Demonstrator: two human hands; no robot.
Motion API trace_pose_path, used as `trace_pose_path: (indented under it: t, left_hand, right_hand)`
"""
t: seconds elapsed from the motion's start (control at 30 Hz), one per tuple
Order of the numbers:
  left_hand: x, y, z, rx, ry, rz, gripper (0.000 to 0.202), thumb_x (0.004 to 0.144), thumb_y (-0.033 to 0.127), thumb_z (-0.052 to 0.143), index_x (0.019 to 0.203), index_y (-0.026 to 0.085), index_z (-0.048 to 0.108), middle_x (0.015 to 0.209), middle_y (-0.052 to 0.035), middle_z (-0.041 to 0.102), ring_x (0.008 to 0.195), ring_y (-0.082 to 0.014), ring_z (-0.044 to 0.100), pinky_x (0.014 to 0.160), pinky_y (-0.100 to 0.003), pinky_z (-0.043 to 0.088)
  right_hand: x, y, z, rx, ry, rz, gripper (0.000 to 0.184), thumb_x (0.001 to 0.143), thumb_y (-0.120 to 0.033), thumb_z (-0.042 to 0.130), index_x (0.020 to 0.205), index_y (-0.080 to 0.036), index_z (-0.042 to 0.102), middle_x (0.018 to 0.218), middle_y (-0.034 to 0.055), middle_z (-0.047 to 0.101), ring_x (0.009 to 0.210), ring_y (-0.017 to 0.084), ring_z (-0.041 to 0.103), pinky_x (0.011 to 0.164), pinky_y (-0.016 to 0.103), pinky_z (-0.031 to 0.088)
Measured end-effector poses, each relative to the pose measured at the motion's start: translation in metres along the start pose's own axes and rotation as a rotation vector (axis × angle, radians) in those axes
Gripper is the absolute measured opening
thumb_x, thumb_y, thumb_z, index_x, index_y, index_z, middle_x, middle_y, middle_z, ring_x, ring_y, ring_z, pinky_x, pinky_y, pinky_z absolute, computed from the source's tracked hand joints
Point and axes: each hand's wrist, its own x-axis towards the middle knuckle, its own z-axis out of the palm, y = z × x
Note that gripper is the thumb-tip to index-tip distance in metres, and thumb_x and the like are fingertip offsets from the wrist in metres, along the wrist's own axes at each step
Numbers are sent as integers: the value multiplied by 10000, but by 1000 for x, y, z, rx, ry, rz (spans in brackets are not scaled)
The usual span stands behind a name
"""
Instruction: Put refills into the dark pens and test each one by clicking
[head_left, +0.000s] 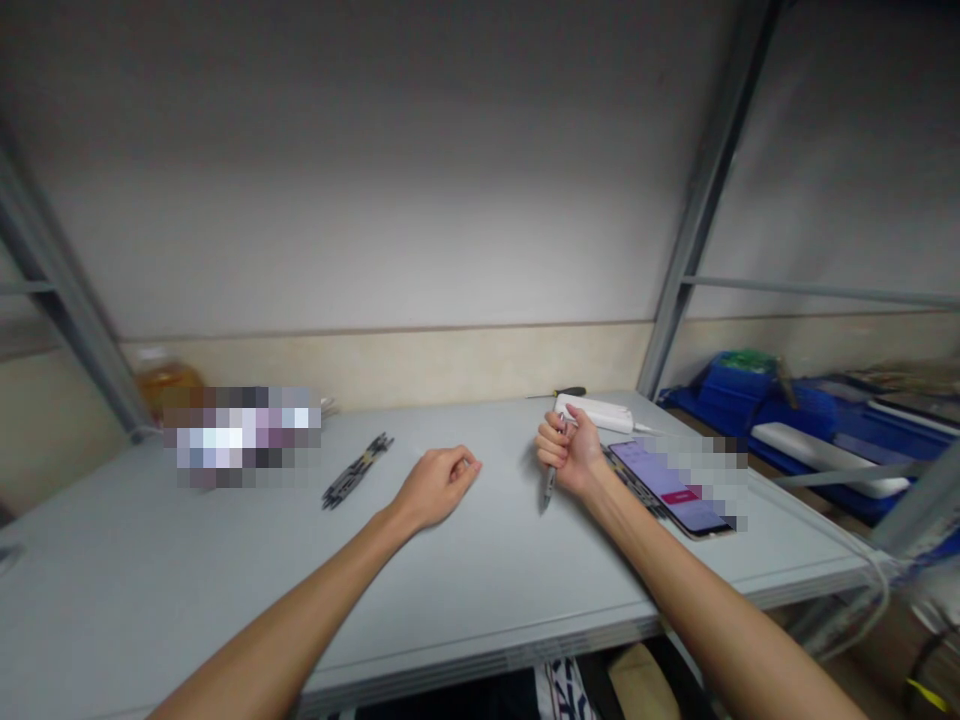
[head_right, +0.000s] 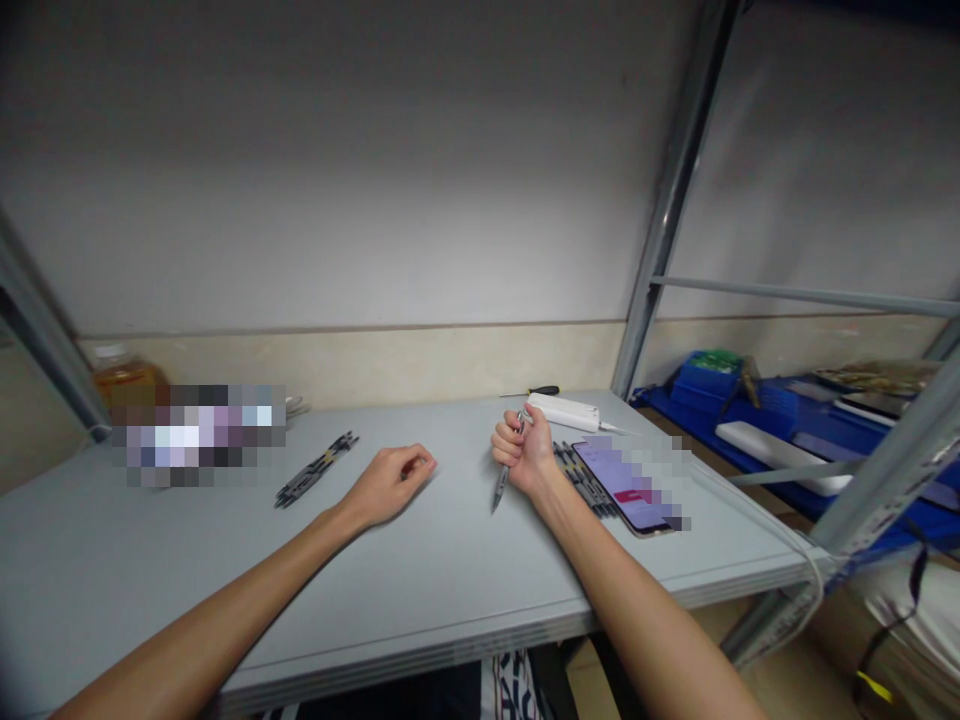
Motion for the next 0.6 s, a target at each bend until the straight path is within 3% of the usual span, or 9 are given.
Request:
trace_pose_path:
  t: [0.13, 0.33, 0.6]
  left_hand:
    - [0, -1, 0, 6, -10, -6, 297, 849, 365, 403, 751, 166, 601, 554, 23, 526, 531, -106, 468, 538, -214, 309]
    - [0, -1, 1, 16, -22, -10, 317, 849, 370, 393, 746, 159, 605, 552, 17, 529, 521, -107, 463, 534, -214, 303]
    - [-1, -1, 1, 16, -41, -10, 313, 850, 364, 388, 744, 162, 604, 536, 24, 513, 506, -101, 448, 520, -212, 286]
  right_hand:
    - [0, 0, 1, -6, 0, 24, 296, 763, -289, 414, 517, -197, 279, 413, -89, 149, 345, 59, 89, 289, 145, 155]
    - [0, 0, 2, 13, 7, 44, 329, 785, -374, 398, 524, -199, 299, 424, -89, 161, 351, 58, 96, 291, 147, 156]
    - [2, -1, -5, 4, -23, 28, 267, 744, -275, 420, 521, -196, 295, 413, -89, 166, 338, 59, 112, 288, 145, 172]
